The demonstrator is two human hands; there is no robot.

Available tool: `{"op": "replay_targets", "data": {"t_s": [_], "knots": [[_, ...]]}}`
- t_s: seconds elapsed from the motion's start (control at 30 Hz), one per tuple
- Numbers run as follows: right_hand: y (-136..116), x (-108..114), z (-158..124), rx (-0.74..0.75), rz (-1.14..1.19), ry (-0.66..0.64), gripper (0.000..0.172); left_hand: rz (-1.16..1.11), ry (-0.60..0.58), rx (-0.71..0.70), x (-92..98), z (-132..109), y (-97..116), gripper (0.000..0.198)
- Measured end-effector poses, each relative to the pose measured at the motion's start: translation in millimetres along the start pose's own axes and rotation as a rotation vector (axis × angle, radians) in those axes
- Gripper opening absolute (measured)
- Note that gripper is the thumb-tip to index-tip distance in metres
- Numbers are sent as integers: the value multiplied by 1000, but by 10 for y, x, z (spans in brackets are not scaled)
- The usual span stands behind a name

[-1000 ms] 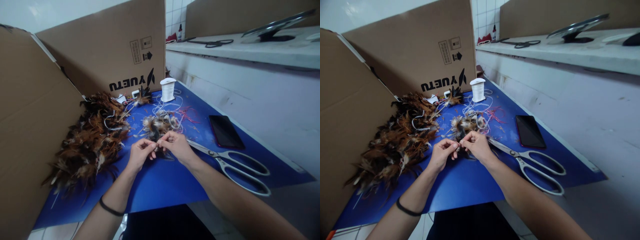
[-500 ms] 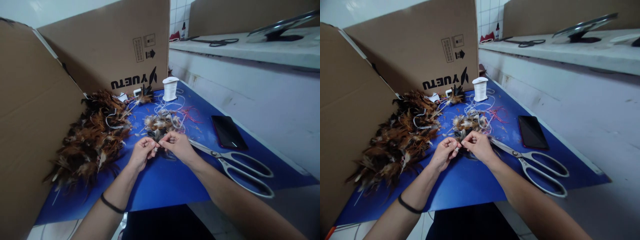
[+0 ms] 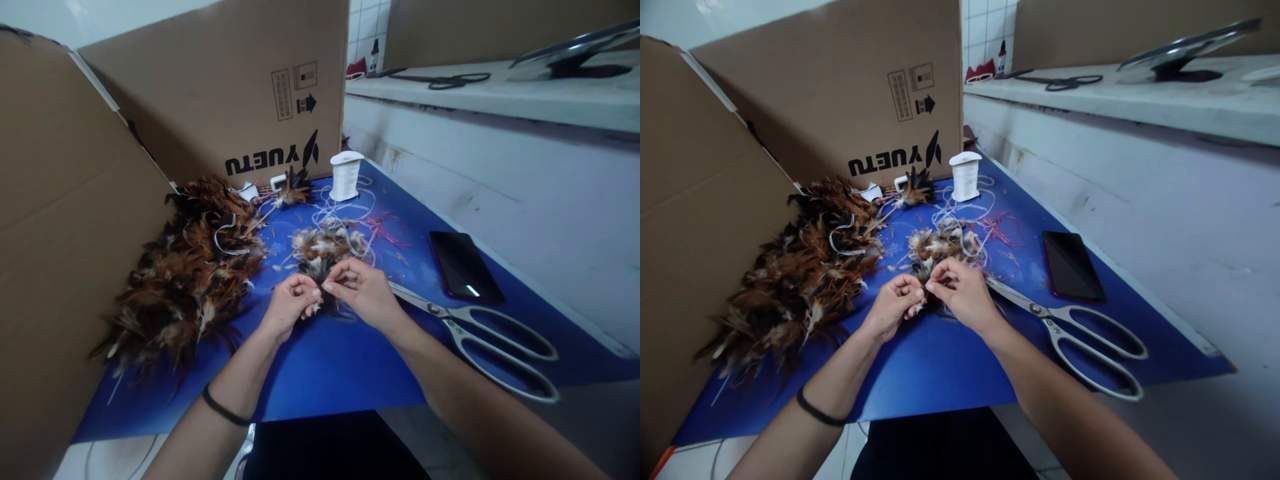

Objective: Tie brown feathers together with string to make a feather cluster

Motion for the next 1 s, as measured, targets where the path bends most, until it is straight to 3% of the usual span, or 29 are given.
{"op": "replay_targets", "data": {"t_s": [0.27,0.6,0.77,1.0], "knots": [[-153,-35,-89,133,-209,21,5,140,-34,-19,-5,-14,22,32],[-136,-93,-107,149,-220,-11,7,221,-93,-13,-84,-40,49,31],[-121,-20,-60,145,-195,7,12,147,-79,-40,-66,-24,82,29],[-151,-189,-85,99,-305,-183,17,37,4,-28,10,-13,95,31]]}}
Point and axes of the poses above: each hand's wrist, its own z-axis towards the middle knuckle, its own x-axis out of the back of the hand, y = z × x, the point moved 9 cm from there along z, towards the middle knuckle, and after that the axes turned 11 degrees about -x, right-handed, at the moved point
